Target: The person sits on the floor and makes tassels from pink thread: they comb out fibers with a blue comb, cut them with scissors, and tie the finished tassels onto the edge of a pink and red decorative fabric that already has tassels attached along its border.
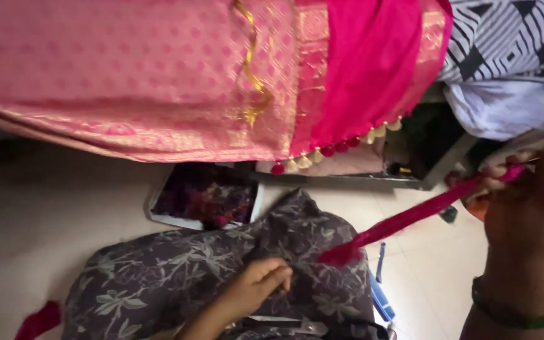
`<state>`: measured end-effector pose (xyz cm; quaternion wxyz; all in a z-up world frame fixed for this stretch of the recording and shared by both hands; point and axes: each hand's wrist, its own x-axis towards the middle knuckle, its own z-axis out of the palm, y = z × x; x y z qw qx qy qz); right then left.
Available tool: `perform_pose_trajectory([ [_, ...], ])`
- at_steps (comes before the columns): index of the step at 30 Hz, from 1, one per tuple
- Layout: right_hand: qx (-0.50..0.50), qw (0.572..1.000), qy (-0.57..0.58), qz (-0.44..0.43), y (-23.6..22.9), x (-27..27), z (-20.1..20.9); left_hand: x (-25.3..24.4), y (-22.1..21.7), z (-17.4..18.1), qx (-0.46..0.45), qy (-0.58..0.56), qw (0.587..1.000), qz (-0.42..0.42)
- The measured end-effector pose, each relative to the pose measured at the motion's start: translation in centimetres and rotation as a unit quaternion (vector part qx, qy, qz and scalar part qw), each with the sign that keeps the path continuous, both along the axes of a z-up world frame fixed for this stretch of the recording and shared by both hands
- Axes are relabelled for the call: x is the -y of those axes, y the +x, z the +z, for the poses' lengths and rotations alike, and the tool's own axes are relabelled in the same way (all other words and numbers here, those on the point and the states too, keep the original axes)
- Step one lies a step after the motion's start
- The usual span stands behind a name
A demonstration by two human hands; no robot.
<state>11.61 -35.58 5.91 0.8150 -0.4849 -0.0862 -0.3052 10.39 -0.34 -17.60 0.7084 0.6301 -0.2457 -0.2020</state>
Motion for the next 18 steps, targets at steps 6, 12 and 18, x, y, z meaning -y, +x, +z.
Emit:
perform_pose_trajectory([
  [6,-0.094,0.865,-0.46,-0.175,-0.6,0.0,-3.9,0.3,1.4,1.9,-0.051,0.188,0.973,0.128],
  [12,-0.104,0.784,-0.611,-0.008,-1.7,-7.3,-8.6,5.6,2.3,6.5,0.132,0.071,0.979,0.137],
  [18,-0.13,0.906,-0.384,0.123,-1.9,-7.0,-11.5,9.7,2.4,5.3,0.111,0.027,0.989,0.093],
])
